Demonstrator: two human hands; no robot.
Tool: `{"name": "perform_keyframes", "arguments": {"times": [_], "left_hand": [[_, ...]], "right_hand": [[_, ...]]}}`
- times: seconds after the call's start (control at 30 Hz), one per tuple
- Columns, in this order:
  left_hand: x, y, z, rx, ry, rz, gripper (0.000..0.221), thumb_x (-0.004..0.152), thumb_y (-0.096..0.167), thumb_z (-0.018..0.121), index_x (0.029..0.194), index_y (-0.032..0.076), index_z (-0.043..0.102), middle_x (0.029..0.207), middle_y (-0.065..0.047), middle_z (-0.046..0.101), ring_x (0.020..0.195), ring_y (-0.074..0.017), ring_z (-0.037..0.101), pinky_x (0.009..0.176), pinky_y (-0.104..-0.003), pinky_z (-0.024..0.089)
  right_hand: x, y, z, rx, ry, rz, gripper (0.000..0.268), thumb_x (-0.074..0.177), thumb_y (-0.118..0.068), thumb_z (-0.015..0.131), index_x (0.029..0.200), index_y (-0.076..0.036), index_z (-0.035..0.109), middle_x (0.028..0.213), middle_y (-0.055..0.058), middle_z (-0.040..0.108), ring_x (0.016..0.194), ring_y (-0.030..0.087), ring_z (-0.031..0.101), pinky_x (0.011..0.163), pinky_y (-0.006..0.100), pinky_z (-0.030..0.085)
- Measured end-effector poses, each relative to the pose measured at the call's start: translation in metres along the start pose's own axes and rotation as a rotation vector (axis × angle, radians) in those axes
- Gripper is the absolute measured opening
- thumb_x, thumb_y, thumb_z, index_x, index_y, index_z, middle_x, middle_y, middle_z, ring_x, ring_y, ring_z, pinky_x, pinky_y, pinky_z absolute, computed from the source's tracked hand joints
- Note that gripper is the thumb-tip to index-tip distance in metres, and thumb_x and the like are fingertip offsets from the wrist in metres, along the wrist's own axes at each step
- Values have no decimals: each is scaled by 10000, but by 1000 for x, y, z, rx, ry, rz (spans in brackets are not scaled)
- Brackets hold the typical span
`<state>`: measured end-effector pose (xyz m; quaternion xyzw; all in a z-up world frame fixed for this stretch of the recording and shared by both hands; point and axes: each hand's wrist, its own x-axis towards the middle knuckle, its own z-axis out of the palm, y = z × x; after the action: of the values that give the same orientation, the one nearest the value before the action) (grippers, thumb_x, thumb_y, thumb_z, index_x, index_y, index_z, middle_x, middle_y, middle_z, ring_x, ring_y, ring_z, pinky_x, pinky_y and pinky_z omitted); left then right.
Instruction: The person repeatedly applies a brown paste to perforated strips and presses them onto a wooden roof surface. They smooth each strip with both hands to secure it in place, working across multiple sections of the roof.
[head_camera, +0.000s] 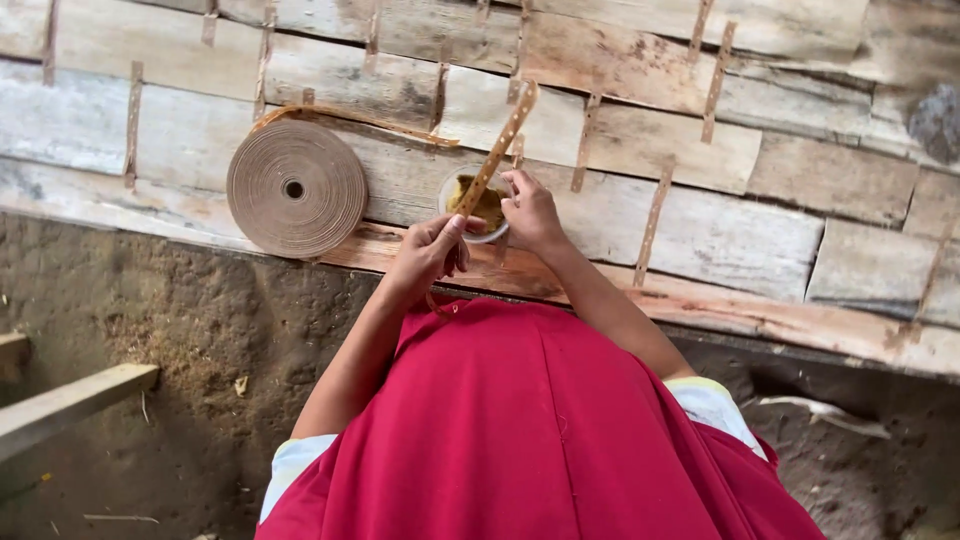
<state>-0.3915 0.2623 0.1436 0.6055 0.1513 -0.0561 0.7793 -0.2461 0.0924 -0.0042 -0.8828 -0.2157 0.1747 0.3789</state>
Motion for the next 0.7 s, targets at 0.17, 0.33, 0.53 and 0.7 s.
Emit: {"name": "perform_keyframes", "arguments": {"times": [0.17, 0.33, 0.53, 0.7], "left_hand": [[17, 8, 25, -17, -130, 7, 374, 1107, 262, 449, 1070, -37, 671, 560, -177, 660, 344, -153, 531, 325, -208, 372], [51, -5, 86, -19, -338, -95, 391, 1099, 273, 459, 1231, -41, 651, 614, -149, 668, 404, -131, 511, 405, -209, 380], [78, -39, 159, 44, -438, -121, 396, 1106, 314, 454, 1210, 13, 690, 700, -133, 720, 492, -131, 553, 505, -223, 418], [71, -50, 136, -44, -222, 45, 348, 1114, 307, 463, 1166, 68, 711, 732, -97, 719, 589, -122, 542, 613, -222, 434]], "right_hand": [[-32, 31, -39, 31, 204, 128, 377, 832, -117, 599, 1165, -267, 695, 1036, 3, 741, 972, 238, 735, 877, 391, 583], [-103, 57, -148, 225, 586, 491, 454, 893, -50, 579, 1335, -150, 599, 975, 139, 715, 599, 208, 702, 452, 307, 628], [-144, 150, -200, -95, 631, 659, 465, 977, -288, 684, 1409, -214, 529, 1090, 175, 726, 855, 322, 747, 549, 409, 657], [-85, 83, -214, -572, 739, 82, 417, 950, -288, 775, 1300, -118, 622, 1263, 93, 556, 1106, 313, 555, 883, 471, 466]]}}
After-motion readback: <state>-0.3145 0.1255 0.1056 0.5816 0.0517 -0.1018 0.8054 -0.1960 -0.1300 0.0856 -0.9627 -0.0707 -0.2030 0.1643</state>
